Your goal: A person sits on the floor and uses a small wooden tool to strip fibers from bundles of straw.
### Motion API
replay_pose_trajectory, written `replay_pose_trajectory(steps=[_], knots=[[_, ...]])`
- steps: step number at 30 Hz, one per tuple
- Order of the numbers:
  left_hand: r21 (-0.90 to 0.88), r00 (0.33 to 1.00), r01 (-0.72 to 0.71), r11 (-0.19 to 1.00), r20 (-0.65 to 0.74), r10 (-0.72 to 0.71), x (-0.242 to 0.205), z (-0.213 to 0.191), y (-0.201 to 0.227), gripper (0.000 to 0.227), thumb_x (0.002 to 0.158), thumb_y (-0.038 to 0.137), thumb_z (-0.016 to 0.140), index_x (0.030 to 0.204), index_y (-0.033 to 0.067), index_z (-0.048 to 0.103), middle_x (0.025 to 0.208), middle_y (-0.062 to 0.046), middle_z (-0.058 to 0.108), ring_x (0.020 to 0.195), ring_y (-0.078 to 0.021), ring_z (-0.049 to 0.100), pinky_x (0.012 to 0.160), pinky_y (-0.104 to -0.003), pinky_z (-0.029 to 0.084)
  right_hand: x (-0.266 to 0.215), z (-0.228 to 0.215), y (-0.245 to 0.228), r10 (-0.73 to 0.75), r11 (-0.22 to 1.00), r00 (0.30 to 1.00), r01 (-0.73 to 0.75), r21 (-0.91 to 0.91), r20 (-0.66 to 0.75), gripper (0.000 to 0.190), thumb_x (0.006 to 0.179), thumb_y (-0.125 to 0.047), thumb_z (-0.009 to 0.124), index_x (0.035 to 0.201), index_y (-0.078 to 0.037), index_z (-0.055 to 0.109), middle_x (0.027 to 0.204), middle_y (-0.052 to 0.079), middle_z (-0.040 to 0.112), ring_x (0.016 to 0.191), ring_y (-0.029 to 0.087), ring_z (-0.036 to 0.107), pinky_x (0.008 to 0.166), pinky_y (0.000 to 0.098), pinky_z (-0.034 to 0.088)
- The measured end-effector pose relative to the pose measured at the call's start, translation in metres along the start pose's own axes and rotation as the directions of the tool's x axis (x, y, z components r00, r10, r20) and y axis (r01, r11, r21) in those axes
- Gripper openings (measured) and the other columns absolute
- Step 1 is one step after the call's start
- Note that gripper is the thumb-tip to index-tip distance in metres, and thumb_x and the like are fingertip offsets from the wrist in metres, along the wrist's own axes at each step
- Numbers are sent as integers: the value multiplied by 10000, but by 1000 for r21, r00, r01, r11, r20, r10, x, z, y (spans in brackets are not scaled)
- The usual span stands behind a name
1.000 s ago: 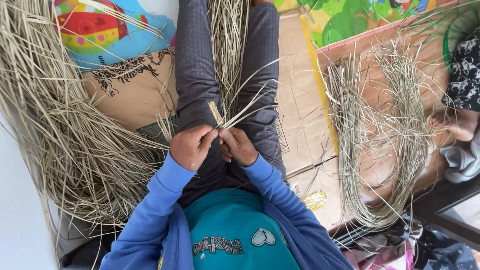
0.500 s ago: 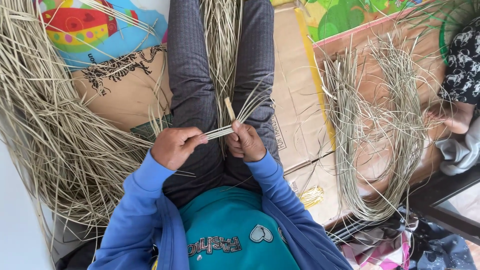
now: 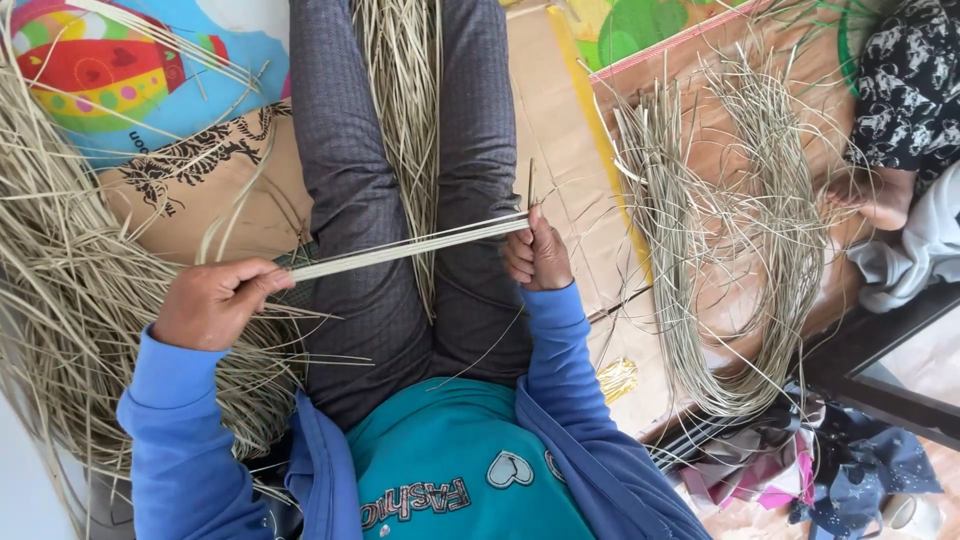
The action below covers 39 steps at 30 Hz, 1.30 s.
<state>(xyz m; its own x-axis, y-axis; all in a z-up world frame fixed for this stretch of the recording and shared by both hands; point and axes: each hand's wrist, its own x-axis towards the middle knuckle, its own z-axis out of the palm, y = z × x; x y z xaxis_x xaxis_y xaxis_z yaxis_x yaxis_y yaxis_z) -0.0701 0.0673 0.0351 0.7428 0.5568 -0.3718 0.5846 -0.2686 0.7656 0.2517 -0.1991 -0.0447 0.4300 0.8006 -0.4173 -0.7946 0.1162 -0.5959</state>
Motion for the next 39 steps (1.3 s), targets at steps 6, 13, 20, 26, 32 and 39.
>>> replay_pose_trajectory(steps=[6,13,20,26,32,39], knots=[[715,639,-284,638,-355,682,2,-35,-1,108,1051,118,941,1154,133,916,792,-20,674,811,-216,478,870,-366,387,-27,46,3,-465,845,885,436,-310,-21,326,1086,-219,405,776,-119,425,538,1,376,420,70,265,364,235,236],[756,658,84,650,-532,533,51,34,-19,735,955,-147,835,1518,281,636,1518,-97,312,1441,-389,318,1180,-671,193,-21,42,46,-498,768,858,372,-521,-122,400,1002,-130,456,611,-86,525,534,31,494,461,125,407,464,251,373],[497,746,-429,754,-276,606,34,134,76,360,1045,387,605,1321,170,683,1220,-84,659,1290,-331,516,1178,-616,175,-11,43,73,-483,449,864,385,-807,143,470,1058,-172,596,597,-93,563,430,22,468,432,123,401,439,264,367],[370,807,-455,810,-213,551,40,156,58,177,1041,328,657,994,158,666,812,4,666,892,-236,700,984,-491,502,-12,38,78,-466,402,867,382,-832,173,419,1045,-208,632,650,-67,620,464,75,488,464,178,426,487,332,417],[298,891,-369,880,-155,426,28,142,65,211,1029,391,602,870,254,587,738,64,565,619,-232,654,609,-370,547,-15,37,90,-151,858,987,156,-488,51,544,1112,-289,507,621,-56,479,390,25,336,295,105,327,276,220,314],[244,917,-367,898,-65,393,35,108,48,140,1028,368,628,919,294,675,746,62,644,678,-208,704,619,-352,571,-23,51,39,3,987,998,7,-163,63,551,1115,-440,437,665,-128,377,470,-60,213,307,25,206,199,196,214]])
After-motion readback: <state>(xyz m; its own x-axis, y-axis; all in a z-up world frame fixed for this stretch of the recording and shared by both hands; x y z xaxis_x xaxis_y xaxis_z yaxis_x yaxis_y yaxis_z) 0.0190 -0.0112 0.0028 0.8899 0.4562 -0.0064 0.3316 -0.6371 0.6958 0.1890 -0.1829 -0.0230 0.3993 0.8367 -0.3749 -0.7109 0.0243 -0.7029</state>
